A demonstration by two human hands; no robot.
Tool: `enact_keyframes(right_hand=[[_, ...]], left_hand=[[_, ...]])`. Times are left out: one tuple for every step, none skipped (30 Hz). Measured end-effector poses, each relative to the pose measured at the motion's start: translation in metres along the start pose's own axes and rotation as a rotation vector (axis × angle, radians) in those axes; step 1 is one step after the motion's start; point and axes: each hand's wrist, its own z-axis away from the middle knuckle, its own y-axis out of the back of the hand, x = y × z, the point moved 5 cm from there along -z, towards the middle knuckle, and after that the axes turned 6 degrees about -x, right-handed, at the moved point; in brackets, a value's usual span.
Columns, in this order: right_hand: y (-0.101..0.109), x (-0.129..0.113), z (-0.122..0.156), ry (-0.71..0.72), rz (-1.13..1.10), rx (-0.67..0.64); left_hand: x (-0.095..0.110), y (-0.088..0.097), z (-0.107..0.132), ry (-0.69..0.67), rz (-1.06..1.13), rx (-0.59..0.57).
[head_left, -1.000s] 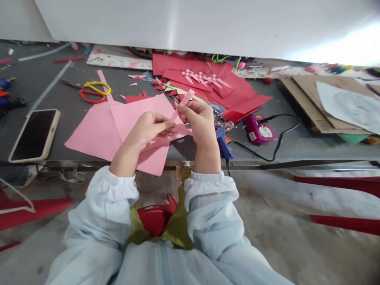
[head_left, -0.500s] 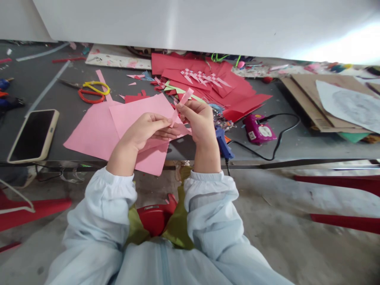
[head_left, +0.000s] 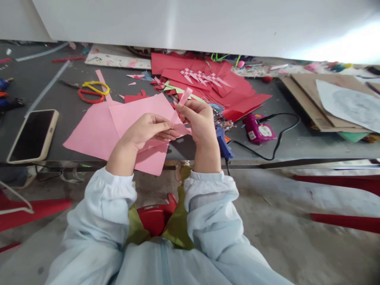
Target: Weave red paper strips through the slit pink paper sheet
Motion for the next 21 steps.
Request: enact_keyframes(right_hand=[[0.0001,0.0004,0.0000,-0.003,-0.005,-0.002],[0.0001,0.0009,0.0000,-0.008,-0.011,-0.005],[0.0001,0.0014,0.0001,-0.013,-0.017,-0.007],[0.0001,0.0019,0.0001,-0.017,-0.022,-0.009],[0.0001,0.0021,0.0002,-0.020,-0.024,-0.010],[0.0000,0.0023,0.0003,-0.023,-0.027,-0.010],[-0.0001,0.0023,0.0004,-0.026,-0.031,-0.011],[-0.0001,0.0023,0.0004,-0.028,-0.036,-0.009],[0.0001,0.0023,0.0003,-0.030,-0.042,-0.006],[0.0004,0.0024,0.0002,-0.033,-0.049,-0.002],[0.0009,0.0025,0.0001,-0.035,-0.055,0.004],[0.0015,0.0026,-0.0001,-0.036,-0.058,0.011],[0.0022,0.0026,-0.0002,-0.037,-0.059,0.018],[0.0028,0.0026,-0.0003,-0.036,-0.060,0.022],[0.0034,0.0025,-0.0004,-0.035,-0.066,0.025],[0.0039,0.0023,-0.0004,-0.035,-0.075,0.029],[0.0043,0.0020,-0.0004,-0.035,-0.088,0.032],[0.0048,0.0017,-0.0004,-0.035,-0.103,0.036],[0.0052,0.0012,-0.0003,-0.033,-0.117,0.041],[0.0057,0.0006,-0.0003,-0.030,-0.128,0.048],[0.0064,0.0001,-0.0004,-0.025,-0.136,0.057]], left_hand=[[0.0004,-0.0002,0.0002,-0.002,0.002,0.002],[0.0007,-0.0004,0.0004,-0.002,0.002,0.003],[0.0008,-0.0007,0.0006,0.000,0.001,0.005],[0.0009,-0.0009,0.0007,0.003,-0.003,0.005],[0.0008,-0.0010,0.0007,0.005,-0.008,0.005],[0.0008,-0.0010,0.0006,0.005,-0.015,0.005],[0.0007,-0.0008,0.0005,0.004,-0.023,0.005],[0.0005,-0.0005,0.0003,0.002,-0.034,0.005],[0.0004,0.0000,0.0000,-0.002,-0.046,0.006],[0.0002,0.0005,-0.0003,-0.004,-0.060,0.007],[0.0000,0.0010,-0.0006,-0.004,-0.075,0.010],[-0.0002,0.0014,-0.0009,-0.003,-0.089,0.011],[-0.0002,0.0018,-0.0011,-0.001,-0.102,0.015],[-0.0002,0.0021,-0.0013,0.004,-0.113,0.020],[-0.0002,0.0024,-0.0015,0.012,-0.122,0.028],[-0.0001,0.0026,-0.0016,0.021,-0.130,0.037],[0.0001,0.0026,-0.0017,0.029,-0.137,0.046],[0.0003,0.0024,-0.0017,0.038,-0.144,0.056],[0.0007,0.0023,-0.0016,0.046,-0.154,0.068],[0.0011,0.0020,-0.0016,0.052,-0.163,0.079],[0.0014,0.0018,-0.0015,0.057,-0.174,0.089]])
